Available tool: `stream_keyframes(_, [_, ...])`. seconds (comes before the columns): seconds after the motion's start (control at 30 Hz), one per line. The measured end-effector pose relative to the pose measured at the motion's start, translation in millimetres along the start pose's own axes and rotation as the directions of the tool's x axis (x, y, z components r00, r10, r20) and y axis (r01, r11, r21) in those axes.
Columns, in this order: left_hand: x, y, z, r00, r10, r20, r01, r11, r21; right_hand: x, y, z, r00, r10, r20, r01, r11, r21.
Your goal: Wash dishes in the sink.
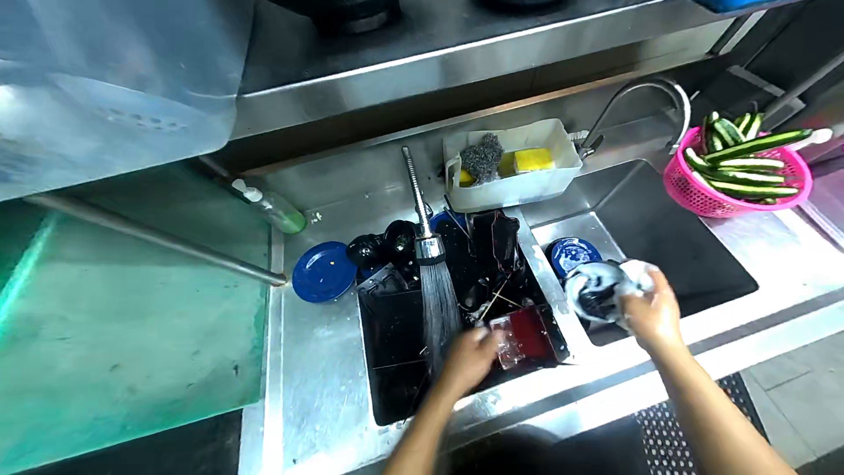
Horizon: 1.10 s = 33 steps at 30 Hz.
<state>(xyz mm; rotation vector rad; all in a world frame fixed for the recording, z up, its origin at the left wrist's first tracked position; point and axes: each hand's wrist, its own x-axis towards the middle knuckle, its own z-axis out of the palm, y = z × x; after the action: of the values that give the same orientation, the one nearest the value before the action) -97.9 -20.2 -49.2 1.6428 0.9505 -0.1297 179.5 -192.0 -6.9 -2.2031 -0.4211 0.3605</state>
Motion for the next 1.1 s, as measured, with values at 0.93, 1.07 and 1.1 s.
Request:
stream_keyframes(0.93, [-32.1,-78.8,-67.6,0.772,-0.466,-0.433,0.633,0.492,0.598,41.4,126.1,43.0,0.905,0.329,0.270,-0.264,0.931,-0.250])
stream_keyframes(1.07, [-41.3,-65.8,-95.0,0.819,-0.426,-0.385,0.573,0.651,0.499,36.5,123.1,38.8,0.928,0.307,0.211,-0.289,0.951,-0.110])
stream_keyframes(1.1, [-39.1,-69.5,-98.9,0.831,-0.403,-0.383,0.550,0.701,0.454,34.9,119.3,37.8,0.938,0.287,0.196,-0.277,0.958,-0.077])
